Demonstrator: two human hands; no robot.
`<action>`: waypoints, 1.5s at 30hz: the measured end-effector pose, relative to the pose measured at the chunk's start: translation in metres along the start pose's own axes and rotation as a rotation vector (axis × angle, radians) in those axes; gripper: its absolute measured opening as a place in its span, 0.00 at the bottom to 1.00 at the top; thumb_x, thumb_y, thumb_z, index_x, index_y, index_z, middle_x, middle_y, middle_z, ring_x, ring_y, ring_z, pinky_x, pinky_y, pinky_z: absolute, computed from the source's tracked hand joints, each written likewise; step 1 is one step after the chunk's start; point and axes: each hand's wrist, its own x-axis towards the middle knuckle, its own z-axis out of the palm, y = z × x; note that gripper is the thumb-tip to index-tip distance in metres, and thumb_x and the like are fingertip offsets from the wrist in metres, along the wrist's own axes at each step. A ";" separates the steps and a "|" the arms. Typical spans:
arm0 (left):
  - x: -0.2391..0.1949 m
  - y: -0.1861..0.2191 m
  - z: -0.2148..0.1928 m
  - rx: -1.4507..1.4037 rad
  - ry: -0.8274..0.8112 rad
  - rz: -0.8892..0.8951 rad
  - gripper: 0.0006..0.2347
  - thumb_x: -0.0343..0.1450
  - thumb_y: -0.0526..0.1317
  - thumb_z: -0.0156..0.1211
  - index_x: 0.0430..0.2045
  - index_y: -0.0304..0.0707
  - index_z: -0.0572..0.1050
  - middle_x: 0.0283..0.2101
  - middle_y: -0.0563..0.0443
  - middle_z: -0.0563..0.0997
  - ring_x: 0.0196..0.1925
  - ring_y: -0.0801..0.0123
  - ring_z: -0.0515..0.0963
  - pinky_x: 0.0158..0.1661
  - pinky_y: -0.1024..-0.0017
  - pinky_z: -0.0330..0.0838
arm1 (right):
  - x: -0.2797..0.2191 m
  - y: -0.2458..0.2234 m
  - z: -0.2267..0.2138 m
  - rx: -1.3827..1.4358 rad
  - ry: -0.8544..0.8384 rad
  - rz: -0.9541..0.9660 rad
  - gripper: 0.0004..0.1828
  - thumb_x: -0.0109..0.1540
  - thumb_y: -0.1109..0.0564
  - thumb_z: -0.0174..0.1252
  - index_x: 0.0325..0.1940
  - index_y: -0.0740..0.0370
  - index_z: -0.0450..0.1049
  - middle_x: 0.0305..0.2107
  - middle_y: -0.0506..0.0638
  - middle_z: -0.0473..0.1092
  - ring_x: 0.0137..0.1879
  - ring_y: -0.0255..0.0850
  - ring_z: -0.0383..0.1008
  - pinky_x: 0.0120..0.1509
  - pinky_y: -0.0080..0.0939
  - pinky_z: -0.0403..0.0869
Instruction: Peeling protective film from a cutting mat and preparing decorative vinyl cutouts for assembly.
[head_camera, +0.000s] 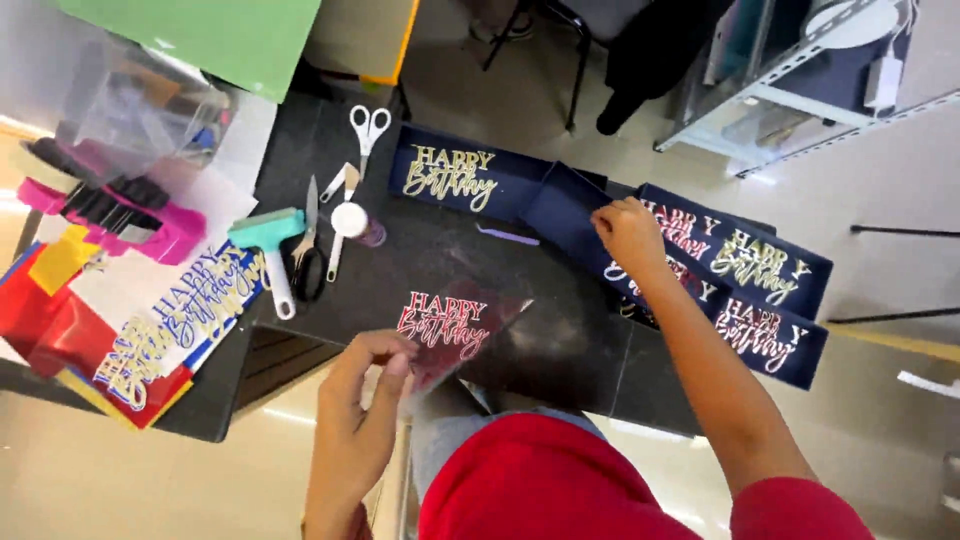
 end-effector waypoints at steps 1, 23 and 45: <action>0.004 0.002 0.004 0.004 -0.001 0.003 0.10 0.76 0.42 0.49 0.35 0.40 0.77 0.37 0.56 0.83 0.42 0.71 0.81 0.47 0.72 0.70 | -0.004 -0.010 -0.012 0.002 0.004 0.002 0.05 0.64 0.61 0.64 0.41 0.62 0.85 0.33 0.51 0.79 0.40 0.49 0.73 0.43 0.48 0.75; 0.012 0.084 0.035 0.362 -0.512 0.474 0.03 0.72 0.42 0.59 0.31 0.53 0.72 0.26 0.69 0.81 0.30 0.71 0.81 0.42 0.64 0.58 | -0.073 -0.226 -0.280 0.515 -0.076 -0.524 0.04 0.62 0.57 0.63 0.40 0.56 0.80 0.33 0.43 0.76 0.45 0.44 0.70 0.51 0.44 0.73; -0.007 0.078 0.056 0.423 -0.415 0.558 0.04 0.71 0.44 0.59 0.31 0.55 0.81 0.26 0.69 0.84 0.33 0.68 0.79 0.39 0.60 0.55 | -0.103 -0.210 -0.274 0.946 -0.222 -0.215 0.12 0.58 0.63 0.67 0.46 0.57 0.81 0.34 0.50 0.81 0.40 0.37 0.84 0.49 0.33 0.82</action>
